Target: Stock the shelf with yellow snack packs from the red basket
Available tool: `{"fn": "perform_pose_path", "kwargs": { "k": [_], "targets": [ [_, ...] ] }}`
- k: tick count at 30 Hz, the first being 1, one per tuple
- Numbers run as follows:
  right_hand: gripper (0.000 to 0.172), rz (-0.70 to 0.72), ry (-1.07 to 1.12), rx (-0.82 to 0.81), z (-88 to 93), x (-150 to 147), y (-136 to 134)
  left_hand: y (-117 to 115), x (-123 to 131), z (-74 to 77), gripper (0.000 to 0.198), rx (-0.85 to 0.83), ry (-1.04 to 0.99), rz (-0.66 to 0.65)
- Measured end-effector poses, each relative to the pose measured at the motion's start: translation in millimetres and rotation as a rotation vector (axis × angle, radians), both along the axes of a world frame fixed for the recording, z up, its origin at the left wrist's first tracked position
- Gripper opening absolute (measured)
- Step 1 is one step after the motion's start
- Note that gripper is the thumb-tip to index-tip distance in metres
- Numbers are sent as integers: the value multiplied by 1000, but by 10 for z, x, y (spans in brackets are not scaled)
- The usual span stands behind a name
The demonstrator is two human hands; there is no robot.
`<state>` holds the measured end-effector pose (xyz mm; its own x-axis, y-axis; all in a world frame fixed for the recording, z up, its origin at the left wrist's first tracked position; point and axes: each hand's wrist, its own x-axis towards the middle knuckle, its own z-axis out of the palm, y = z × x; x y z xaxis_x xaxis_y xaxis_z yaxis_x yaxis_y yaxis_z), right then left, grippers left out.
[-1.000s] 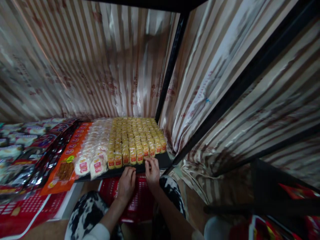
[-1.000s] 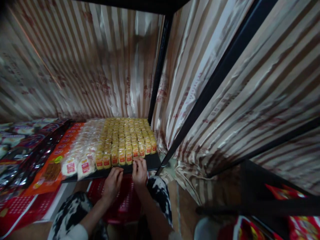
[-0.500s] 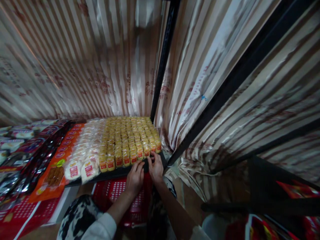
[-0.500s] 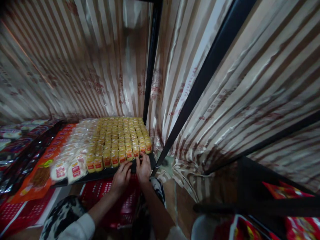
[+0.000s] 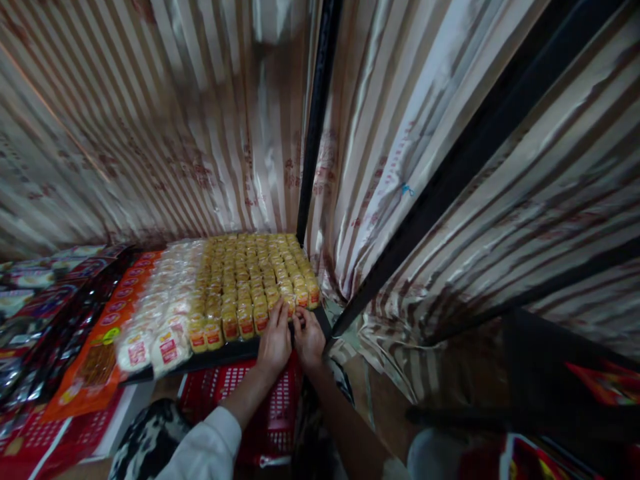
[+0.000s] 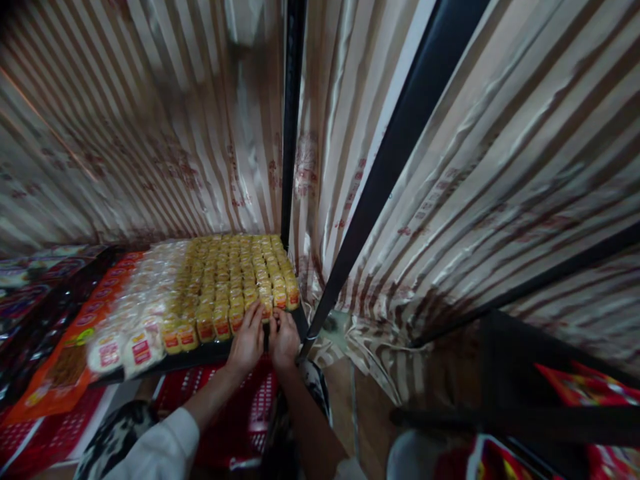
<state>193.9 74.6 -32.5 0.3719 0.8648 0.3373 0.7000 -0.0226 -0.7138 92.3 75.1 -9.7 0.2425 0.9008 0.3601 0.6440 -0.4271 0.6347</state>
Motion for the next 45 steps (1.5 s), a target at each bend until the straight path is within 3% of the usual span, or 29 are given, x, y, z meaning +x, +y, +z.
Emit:
{"fn": "perform_pose_path", "kwargs": {
  "k": [10,17,25,36,45],
  "targets": [
    [27,35,35,28,-41,23,28,-28,58,6,52,-45,16,25],
    [28,60,128,111,-16,17,-78,-221,-38,16,51,24,-7,10],
    [26,265,115,76,-38,-372,-241,-524,-258,-158,43,41,-170,361],
    [28,270,132,34,-19,-564,-159,-455,-380,-294,51,-143,-242,391],
    [22,238,107,102,33,-589,-197,-439,-417,-270,44,-84,-241,379]
  ]
}}
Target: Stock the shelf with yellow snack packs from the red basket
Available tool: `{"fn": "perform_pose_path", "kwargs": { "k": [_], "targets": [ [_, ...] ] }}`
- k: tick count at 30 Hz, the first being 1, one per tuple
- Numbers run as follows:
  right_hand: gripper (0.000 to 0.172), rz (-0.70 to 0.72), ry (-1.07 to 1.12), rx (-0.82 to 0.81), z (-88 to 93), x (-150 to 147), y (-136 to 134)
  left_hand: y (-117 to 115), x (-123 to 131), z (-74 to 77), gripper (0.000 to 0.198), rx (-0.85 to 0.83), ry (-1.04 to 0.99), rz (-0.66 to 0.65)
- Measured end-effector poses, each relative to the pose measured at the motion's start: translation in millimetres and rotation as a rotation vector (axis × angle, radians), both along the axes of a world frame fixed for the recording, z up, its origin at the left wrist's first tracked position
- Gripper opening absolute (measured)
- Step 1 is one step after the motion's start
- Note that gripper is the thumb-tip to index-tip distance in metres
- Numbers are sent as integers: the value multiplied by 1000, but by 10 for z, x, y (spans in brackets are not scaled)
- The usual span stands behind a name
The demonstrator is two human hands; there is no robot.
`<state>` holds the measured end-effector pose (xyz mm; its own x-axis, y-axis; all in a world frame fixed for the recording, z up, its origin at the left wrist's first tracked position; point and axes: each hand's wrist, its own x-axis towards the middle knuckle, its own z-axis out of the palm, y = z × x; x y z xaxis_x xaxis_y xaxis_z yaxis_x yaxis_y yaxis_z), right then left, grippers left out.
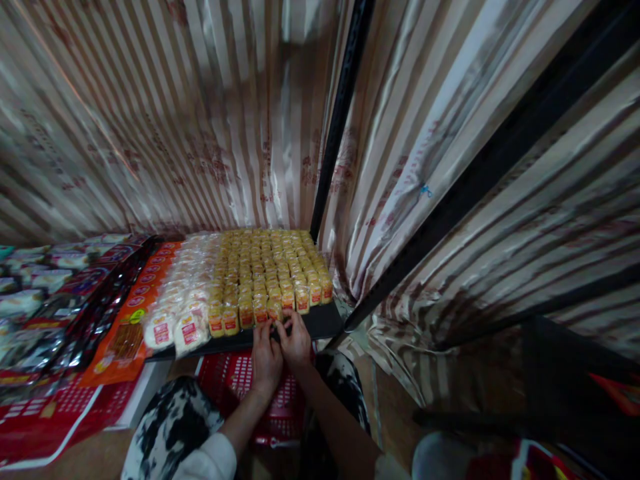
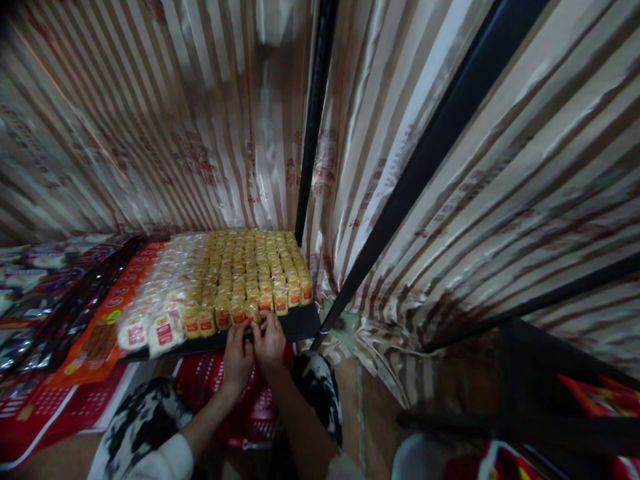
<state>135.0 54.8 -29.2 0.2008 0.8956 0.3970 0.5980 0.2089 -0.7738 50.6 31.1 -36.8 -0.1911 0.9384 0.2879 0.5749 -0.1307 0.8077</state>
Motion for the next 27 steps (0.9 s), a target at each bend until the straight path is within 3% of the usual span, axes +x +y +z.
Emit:
{"fn": "perform_pose_path", "kwargs": {
  "k": [8,13,18,23,27],
  "targets": [
    [23,-45,85,-7,121,93,-65,-9,-37,285,32,168,-32,69],
    [23,-6,78,-12,186,340,-190,89,29,452,50,33,-92,-74],
    [26,-26,34,2,221,557,-277,211,213,516,40,-57,-140,-265],
    [35,-180,40,109,219,594,-373,333,490,625,31,-45,-120,-258],
    [39,-208,49,123,150,578,-414,473,761,706,28,-85,-49,-279]
  ]
}}
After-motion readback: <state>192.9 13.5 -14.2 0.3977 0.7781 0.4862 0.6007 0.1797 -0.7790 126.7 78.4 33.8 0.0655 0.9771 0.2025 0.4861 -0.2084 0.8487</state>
